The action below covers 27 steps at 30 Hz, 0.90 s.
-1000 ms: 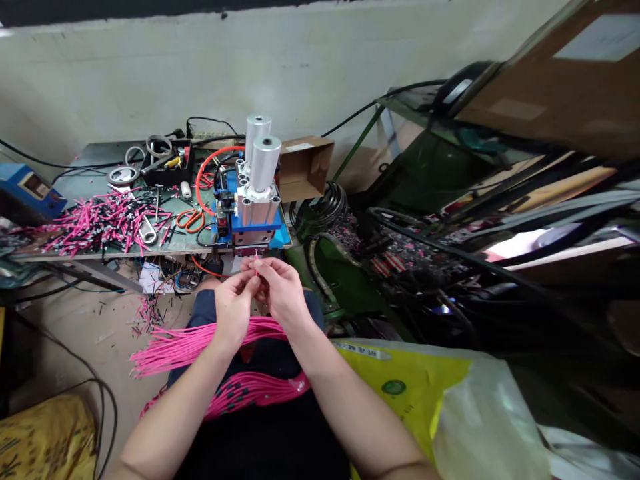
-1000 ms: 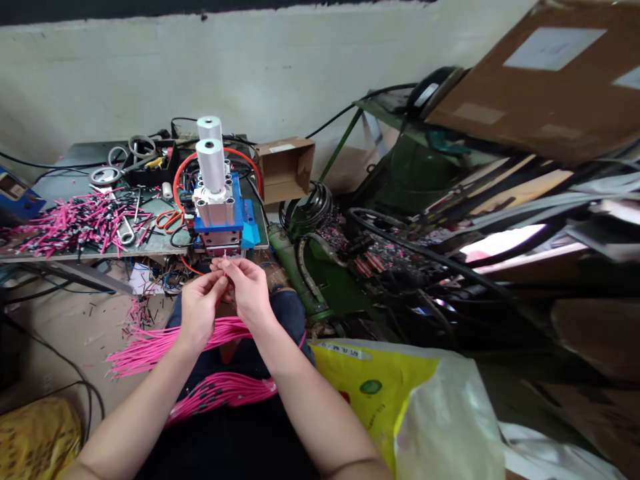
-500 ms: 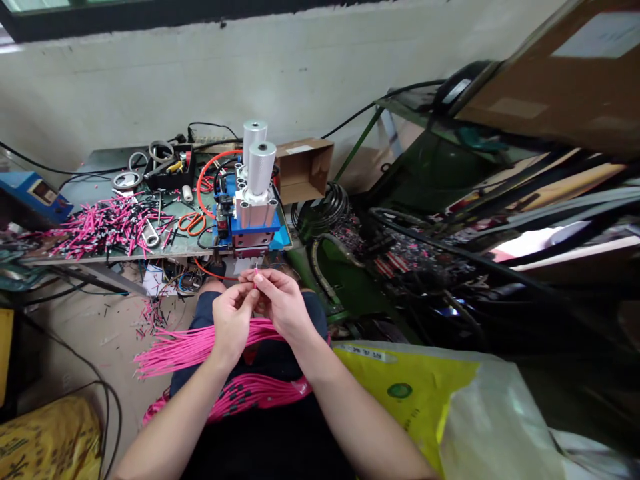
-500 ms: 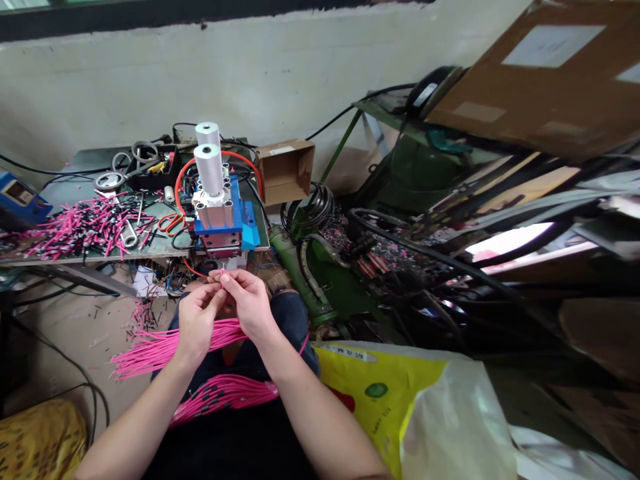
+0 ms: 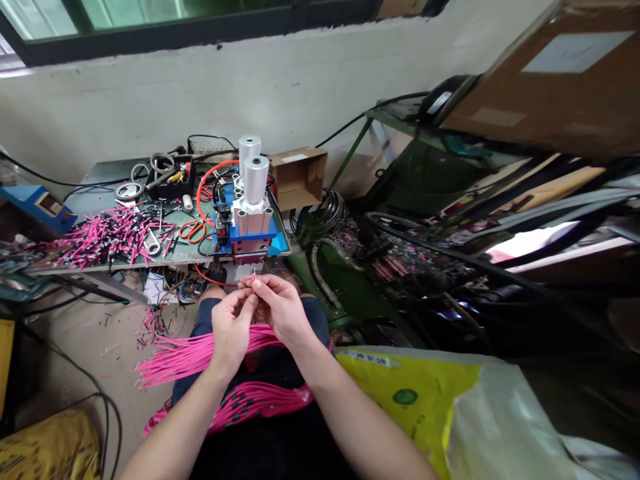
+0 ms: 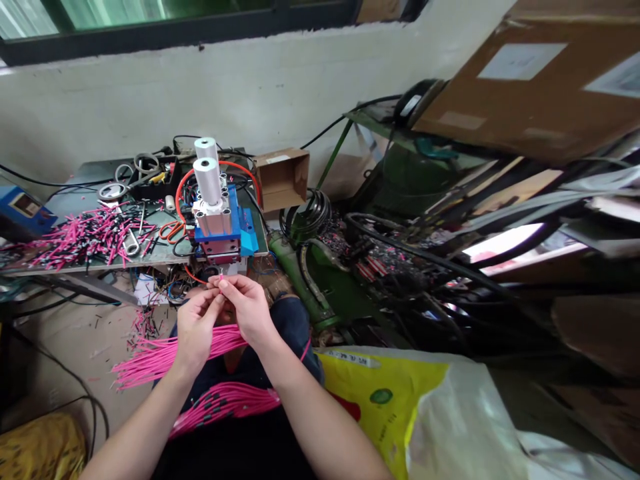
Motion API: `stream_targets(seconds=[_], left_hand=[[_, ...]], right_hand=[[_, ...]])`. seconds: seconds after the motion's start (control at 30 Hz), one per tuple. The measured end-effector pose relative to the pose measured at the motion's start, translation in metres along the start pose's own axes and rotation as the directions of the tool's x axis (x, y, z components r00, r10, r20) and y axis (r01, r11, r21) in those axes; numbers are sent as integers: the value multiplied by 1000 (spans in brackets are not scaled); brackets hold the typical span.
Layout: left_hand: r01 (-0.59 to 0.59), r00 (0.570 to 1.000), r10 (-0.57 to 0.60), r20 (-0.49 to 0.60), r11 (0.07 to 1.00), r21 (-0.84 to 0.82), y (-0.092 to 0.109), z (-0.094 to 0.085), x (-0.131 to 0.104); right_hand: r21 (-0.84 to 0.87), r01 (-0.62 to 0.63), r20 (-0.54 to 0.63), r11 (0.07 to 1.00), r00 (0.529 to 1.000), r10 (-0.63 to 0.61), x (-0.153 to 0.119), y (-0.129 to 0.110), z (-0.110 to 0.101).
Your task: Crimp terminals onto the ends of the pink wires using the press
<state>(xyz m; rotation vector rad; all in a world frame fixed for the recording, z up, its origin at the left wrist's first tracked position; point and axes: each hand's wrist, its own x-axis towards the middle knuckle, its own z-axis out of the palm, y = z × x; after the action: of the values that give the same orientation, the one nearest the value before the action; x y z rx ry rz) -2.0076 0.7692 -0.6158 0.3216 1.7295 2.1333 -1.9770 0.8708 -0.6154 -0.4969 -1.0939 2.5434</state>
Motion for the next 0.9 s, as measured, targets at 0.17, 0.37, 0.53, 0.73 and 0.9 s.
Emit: stream_targets(seconds=[0.17, 0.37, 0.53, 0.73, 0.9], left_hand=[[-13, 1000, 13, -4, 1000, 6, -1, -2, 0], [-5, 1000, 5, -7, 999, 50, -3, -6, -2], [-24, 1000, 24, -4, 995, 93, -1, -7, -3], [-40, 999, 38, 17, 989, 144, 1, -9, -2], [-64, 993, 30, 113, 948, 311, -15, -29, -8]], right_hand=[[1, 3, 18, 1000, 1000, -3, 0, 1, 2], [8, 34, 44, 999, 998, -35, 0, 4, 2], [-12, 40, 59, 999, 997, -39, 0, 4, 2], [-21, 36, 41, 999, 999, -35, -1, 4, 2], [-41, 244, -35, 969, 969, -246, 6, -6, -3]])
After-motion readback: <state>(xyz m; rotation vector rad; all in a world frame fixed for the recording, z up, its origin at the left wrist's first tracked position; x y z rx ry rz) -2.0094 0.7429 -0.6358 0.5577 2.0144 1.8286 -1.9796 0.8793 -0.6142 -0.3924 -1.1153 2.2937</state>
